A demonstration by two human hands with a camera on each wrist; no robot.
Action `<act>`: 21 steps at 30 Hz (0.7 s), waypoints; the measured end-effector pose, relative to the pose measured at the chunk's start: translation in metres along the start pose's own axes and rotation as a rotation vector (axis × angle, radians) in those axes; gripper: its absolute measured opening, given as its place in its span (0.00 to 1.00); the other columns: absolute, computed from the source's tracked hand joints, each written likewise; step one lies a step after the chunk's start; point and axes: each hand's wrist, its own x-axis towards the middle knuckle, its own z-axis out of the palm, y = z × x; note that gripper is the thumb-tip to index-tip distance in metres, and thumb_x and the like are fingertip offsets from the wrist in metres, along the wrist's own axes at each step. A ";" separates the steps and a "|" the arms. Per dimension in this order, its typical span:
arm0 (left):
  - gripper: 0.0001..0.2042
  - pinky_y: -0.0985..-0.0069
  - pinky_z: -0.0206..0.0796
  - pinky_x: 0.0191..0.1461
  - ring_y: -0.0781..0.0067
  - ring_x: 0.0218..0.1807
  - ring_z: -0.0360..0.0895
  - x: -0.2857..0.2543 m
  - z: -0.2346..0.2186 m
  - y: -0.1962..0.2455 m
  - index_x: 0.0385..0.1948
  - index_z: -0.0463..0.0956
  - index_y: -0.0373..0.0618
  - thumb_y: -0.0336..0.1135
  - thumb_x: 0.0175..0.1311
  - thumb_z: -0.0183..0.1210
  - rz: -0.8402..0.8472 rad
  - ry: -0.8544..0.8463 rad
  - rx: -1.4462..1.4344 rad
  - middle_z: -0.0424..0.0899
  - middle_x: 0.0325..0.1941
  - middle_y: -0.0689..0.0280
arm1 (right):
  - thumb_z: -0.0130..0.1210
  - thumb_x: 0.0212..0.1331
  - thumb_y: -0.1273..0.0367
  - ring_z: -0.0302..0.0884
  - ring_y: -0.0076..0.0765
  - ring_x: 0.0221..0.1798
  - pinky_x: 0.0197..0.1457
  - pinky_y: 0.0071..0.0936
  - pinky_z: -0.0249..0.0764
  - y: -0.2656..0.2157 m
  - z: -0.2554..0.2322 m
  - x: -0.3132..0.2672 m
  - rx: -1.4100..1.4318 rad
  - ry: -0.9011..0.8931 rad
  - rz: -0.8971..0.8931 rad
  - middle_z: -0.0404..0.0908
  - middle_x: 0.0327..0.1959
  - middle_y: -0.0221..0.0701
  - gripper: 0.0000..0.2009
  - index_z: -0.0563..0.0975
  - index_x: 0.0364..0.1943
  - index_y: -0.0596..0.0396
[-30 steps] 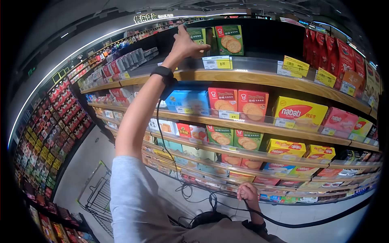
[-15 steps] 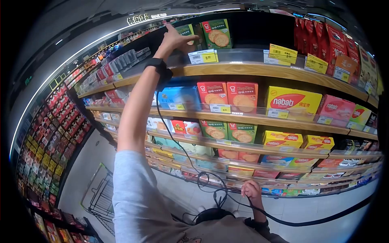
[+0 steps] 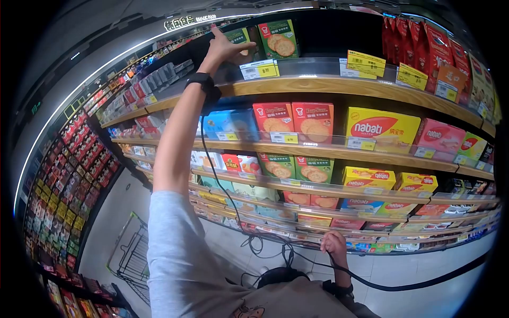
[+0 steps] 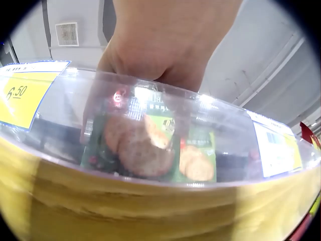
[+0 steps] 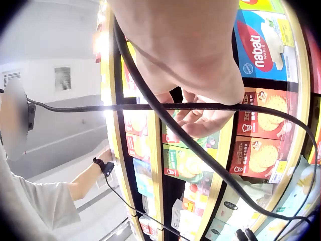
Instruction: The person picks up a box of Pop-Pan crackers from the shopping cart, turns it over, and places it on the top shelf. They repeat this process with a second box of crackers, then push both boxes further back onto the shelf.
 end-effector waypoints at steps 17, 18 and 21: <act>0.38 0.69 0.64 0.59 0.53 0.51 0.77 0.007 -0.036 -0.022 0.53 0.64 0.25 0.59 0.57 0.58 0.083 0.216 -0.262 0.77 0.50 0.46 | 0.42 0.66 0.68 0.72 0.28 0.22 0.24 0.19 0.67 -0.003 0.015 0.008 -0.001 -0.045 0.048 0.74 0.24 0.35 0.09 0.72 0.36 0.60; 0.33 0.69 0.65 0.57 0.55 0.50 0.77 0.007 -0.045 -0.028 0.51 0.68 0.29 0.56 0.58 0.57 0.098 0.277 -0.348 0.78 0.50 0.49 | 0.42 0.66 0.68 0.72 0.28 0.22 0.24 0.19 0.67 -0.004 0.016 0.008 -0.014 -0.040 0.054 0.74 0.24 0.35 0.09 0.72 0.36 0.60; 0.18 0.76 0.67 0.54 0.73 0.49 0.77 -0.062 -0.097 0.006 0.47 0.73 0.38 0.44 0.65 0.56 0.177 0.539 -0.613 0.80 0.45 0.59 | 0.42 0.66 0.67 0.72 0.29 0.23 0.24 0.20 0.68 0.001 0.016 0.011 -0.012 -0.034 0.078 0.74 0.25 0.35 0.10 0.71 0.36 0.60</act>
